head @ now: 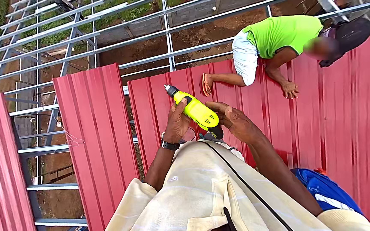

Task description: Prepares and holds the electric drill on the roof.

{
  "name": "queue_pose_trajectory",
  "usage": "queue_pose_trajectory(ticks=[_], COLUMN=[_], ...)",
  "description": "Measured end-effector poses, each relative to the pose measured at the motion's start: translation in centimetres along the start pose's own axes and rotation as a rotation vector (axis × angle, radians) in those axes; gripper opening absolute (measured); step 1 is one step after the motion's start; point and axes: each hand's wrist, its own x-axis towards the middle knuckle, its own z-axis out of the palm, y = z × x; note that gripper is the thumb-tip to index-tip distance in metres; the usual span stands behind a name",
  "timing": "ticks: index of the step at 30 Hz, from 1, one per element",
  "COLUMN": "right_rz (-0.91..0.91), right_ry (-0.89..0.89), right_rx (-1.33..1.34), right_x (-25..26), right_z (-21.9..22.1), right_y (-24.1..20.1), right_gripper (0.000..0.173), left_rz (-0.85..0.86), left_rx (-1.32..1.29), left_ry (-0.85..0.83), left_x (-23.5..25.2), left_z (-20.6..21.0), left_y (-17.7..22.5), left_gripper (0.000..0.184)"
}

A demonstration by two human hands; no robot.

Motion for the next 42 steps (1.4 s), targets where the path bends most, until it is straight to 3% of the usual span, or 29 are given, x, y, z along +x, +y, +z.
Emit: queue_pose_trajectory(ticks=[5,9,14,23,42], right_rz=[0.029,0.055,0.075,0.125,0.074], right_ry=[-0.010,0.148,0.184,0.273,0.194], right_rx=[-0.060,-0.031,0.089,0.010,0.103], right_x=[0.1,0.7,0.4,-0.4,-1.1], right_z=[1.1,3.4,3.6,3.7,1.8], right_y=[0.9,2.7,2.6,2.4,3.4], right_gripper=[0.091,0.052,0.037,0.039,0.049], left_rz=[0.016,-0.017,-0.038,-0.076,-0.073], left_rx=[0.011,0.123,0.139,0.109,0.048], left_ry=[0.072,0.099,0.091,0.127,0.171], left_x=[0.2,-0.3,-0.1,0.6,2.9], left_z=[0.4,1.5,1.8,2.4,3.5], left_y=[2.1,3.1,2.6,1.3,-0.2], left_gripper=[0.046,0.051,0.054,0.051,0.052])
